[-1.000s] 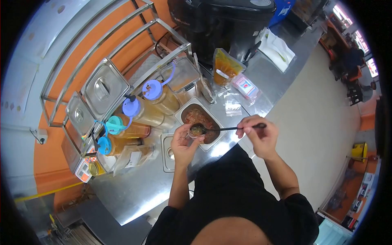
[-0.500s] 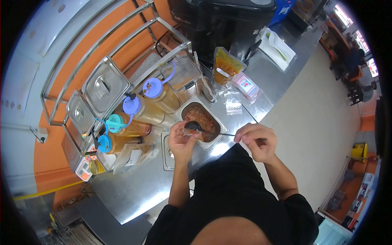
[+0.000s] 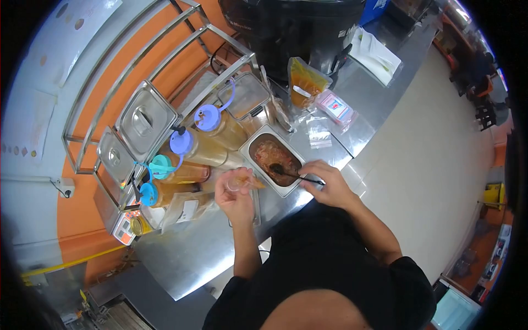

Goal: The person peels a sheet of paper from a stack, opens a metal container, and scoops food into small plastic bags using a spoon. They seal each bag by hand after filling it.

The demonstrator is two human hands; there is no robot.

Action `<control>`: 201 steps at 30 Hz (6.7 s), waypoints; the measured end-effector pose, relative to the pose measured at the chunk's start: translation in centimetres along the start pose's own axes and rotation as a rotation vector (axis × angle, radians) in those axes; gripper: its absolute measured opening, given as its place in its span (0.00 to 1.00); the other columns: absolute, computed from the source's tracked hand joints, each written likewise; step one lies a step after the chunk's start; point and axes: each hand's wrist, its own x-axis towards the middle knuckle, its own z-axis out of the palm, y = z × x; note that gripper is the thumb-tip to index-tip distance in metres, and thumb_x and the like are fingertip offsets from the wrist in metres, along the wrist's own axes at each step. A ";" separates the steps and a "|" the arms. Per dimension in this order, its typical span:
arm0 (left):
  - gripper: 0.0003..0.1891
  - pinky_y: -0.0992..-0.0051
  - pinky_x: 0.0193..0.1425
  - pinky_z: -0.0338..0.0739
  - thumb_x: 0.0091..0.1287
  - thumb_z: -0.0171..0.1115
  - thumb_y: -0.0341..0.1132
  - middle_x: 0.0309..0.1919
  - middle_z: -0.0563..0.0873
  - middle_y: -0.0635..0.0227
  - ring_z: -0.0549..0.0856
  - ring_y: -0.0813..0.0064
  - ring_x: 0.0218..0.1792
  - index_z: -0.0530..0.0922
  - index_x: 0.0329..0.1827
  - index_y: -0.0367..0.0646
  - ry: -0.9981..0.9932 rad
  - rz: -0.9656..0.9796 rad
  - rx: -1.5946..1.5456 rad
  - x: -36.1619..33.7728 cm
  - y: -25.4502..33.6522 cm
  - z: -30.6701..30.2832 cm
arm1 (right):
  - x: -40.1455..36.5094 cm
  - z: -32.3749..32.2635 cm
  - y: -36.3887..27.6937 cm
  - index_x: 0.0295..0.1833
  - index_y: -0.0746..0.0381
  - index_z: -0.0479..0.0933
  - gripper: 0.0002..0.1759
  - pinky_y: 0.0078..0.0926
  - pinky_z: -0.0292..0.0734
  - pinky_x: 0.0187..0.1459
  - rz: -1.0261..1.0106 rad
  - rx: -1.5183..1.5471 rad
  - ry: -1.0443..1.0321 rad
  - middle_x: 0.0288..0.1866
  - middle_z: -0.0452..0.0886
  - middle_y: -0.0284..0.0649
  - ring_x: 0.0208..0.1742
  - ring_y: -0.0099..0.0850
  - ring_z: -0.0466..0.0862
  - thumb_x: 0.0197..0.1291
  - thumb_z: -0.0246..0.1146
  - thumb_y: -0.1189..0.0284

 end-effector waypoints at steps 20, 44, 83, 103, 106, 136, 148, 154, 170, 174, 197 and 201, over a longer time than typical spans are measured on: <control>0.20 0.70 0.60 0.75 0.70 0.67 0.35 0.56 0.82 0.59 0.81 0.67 0.55 0.79 0.60 0.32 -0.044 -0.121 0.501 -11.3 3.8 -2.6 | -2.9 6.4 -4.3 0.49 0.60 0.74 0.06 0.26 0.79 0.51 0.827 1.413 -0.350 0.49 0.80 0.34 0.51 0.25 0.82 0.71 0.62 0.73; 0.06 0.82 0.35 0.73 0.70 0.65 0.31 0.36 0.84 0.73 0.78 0.83 0.32 0.80 0.46 0.41 0.133 -0.996 -0.073 -12.4 1.1 -6.3 | -5.3 9.0 2.1 0.42 0.58 0.81 0.04 0.17 0.71 0.35 0.942 1.094 -0.515 0.37 0.84 0.30 0.37 0.18 0.80 0.63 0.69 0.74; 0.08 0.79 0.47 0.79 0.67 0.67 0.24 0.38 0.85 0.67 0.84 0.80 0.41 0.83 0.48 0.34 0.035 -0.404 0.332 -10.5 4.0 0.8 | -5.0 5.3 -1.7 0.50 0.68 0.79 0.08 0.19 0.81 0.40 0.550 0.833 -0.263 0.37 0.85 0.37 0.38 0.21 0.84 0.70 0.63 0.75; 0.04 0.77 0.36 0.76 0.64 0.66 0.22 0.32 0.84 0.62 0.82 0.73 0.30 0.81 0.39 0.35 -0.234 -0.096 0.767 -9.1 4.2 2.2 | -4.8 4.7 -2.3 0.50 0.66 0.77 0.09 0.23 0.76 0.52 0.343 0.759 -0.104 0.45 0.82 0.37 0.48 0.24 0.81 0.68 0.64 0.75; 0.04 0.76 0.37 0.77 0.64 0.65 0.21 0.32 0.82 0.61 0.83 0.70 0.30 0.79 0.39 0.35 -0.257 -0.039 0.830 -8.9 4.4 3.0 | -4.8 4.6 -1.9 0.47 0.66 0.78 0.08 0.24 0.76 0.51 0.281 0.677 -0.133 0.44 0.82 0.39 0.47 0.26 0.81 0.66 0.66 0.75; 0.06 0.73 0.42 0.77 0.56 0.73 0.22 0.29 0.88 0.65 0.85 0.68 0.32 0.86 0.34 0.40 -0.427 0.042 0.791 -6.0 3.1 13.9 | -2.9 -7.1 -0.7 0.37 0.65 0.79 0.07 0.26 0.74 0.41 0.131 0.701 -0.030 0.34 0.80 0.39 0.36 0.28 0.79 0.56 0.72 0.82; 0.05 0.73 0.43 0.76 0.57 0.72 0.22 0.30 0.88 0.65 0.85 0.69 0.34 0.86 0.34 0.39 -0.363 0.104 0.827 -4.5 -3.2 21.4 | 0.3 -14.6 7.8 0.28 0.62 0.72 0.13 0.29 0.70 0.37 0.162 1.168 0.024 0.32 0.76 0.39 0.36 0.30 0.75 0.56 0.72 0.81; 0.02 0.76 0.41 0.76 0.61 0.69 0.23 0.31 0.87 0.62 0.85 0.73 0.35 0.85 0.35 0.37 -0.008 0.076 0.956 -3.1 -4.4 22.0 | 4.4 -18.1 14.8 0.34 0.63 0.77 0.07 0.33 0.76 0.45 0.220 1.000 0.118 0.35 0.76 0.38 0.40 0.32 0.78 0.66 0.66 0.73; 0.15 0.61 0.57 0.80 0.57 0.62 0.27 0.50 0.83 0.57 0.83 0.56 0.55 0.79 0.48 0.38 -0.570 0.049 1.846 -2.8 -17.5 18.3 | 16.4 -16.7 32.1 0.49 0.67 0.84 0.16 0.22 0.77 0.44 0.476 0.460 0.134 0.41 0.86 0.38 0.38 0.26 0.84 0.66 0.69 0.66; 0.10 0.62 0.51 0.83 0.56 0.61 0.26 0.45 0.84 0.57 0.85 0.57 0.49 0.79 0.42 0.39 -0.565 0.129 1.784 -3.6 -17.6 17.3 | 15.3 -17.3 28.3 0.50 0.67 0.81 0.16 0.21 0.75 0.39 0.336 0.144 0.454 0.45 0.85 0.40 0.35 0.26 0.83 0.63 0.71 0.66; 0.14 0.72 0.52 0.85 0.65 0.66 0.18 0.47 0.87 0.55 0.88 0.71 0.45 0.78 0.53 0.31 -0.011 -0.267 0.192 -6.0 -5.3 24.5 | 3.3 -15.4 10.4 0.54 0.67 0.75 0.19 0.23 0.82 0.43 0.311 0.955 -0.281 0.41 0.83 0.37 0.41 0.23 0.84 0.58 0.70 0.85; 0.09 0.76 0.49 0.85 0.69 0.64 0.21 0.41 0.89 0.60 0.88 0.75 0.41 0.83 0.51 0.30 0.153 -0.425 0.237 -7.1 -4.0 21.6 | 2.4 -12.9 7.2 0.47 0.64 0.77 0.16 0.22 0.80 0.40 0.385 0.954 -0.190 0.41 0.82 0.37 0.41 0.24 0.84 0.55 0.74 0.82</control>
